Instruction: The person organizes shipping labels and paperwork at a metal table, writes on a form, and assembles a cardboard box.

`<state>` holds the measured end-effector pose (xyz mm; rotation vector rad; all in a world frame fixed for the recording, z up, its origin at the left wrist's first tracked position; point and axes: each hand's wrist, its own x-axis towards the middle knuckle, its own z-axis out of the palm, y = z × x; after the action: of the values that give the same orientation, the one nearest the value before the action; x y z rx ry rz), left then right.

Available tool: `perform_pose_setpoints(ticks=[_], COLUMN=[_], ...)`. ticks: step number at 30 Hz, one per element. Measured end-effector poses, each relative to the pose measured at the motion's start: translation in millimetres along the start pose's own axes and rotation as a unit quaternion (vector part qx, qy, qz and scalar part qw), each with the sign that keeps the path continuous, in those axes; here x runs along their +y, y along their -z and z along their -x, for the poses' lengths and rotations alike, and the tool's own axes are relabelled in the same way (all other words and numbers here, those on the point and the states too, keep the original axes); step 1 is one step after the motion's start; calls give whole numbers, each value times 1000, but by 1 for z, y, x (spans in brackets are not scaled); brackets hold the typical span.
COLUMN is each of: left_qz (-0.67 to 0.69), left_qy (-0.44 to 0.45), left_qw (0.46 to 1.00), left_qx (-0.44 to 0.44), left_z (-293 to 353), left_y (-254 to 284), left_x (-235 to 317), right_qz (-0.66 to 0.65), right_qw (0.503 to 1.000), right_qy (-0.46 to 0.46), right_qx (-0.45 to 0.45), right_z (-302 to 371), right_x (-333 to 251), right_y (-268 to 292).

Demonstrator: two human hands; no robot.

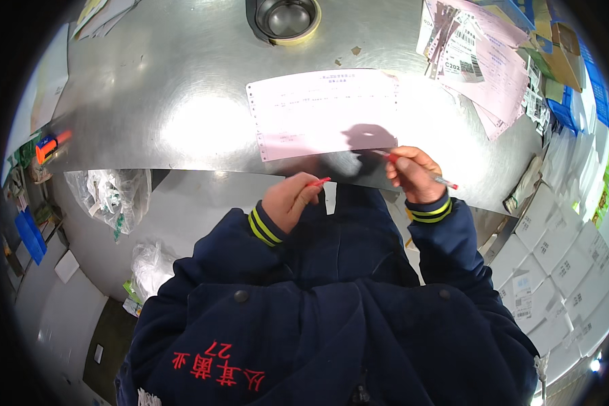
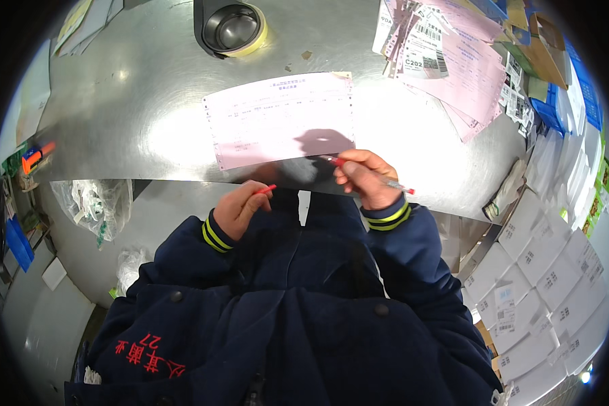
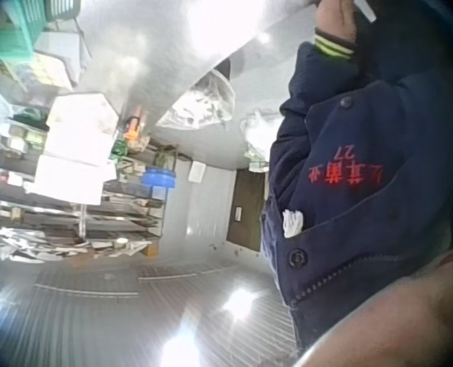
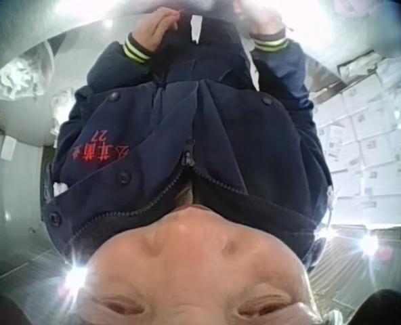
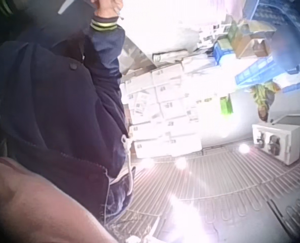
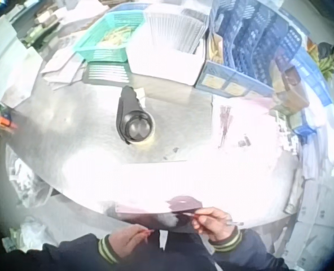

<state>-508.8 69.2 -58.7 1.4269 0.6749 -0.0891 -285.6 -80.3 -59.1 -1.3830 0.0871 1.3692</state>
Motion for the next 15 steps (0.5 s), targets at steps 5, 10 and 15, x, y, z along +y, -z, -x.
perform_pose_setpoints(ticks=[5,10,15], left_qz=[-274,-392,-434], left_qy=[-192,-243,-232], left_qw=[939,884,868], left_qx=[77,75,70], left_z=[-17,-28,-34], left_y=[0,-23,-25], left_x=[-1,-4,-11], right_qz=[140,245,261], right_qw=[989,954,936], right_qy=[47,171,235], right_qx=[12,26,7], right_z=[-2,-30,-61], right_x=[11,15,27], right_y=[-25,-44,-44])
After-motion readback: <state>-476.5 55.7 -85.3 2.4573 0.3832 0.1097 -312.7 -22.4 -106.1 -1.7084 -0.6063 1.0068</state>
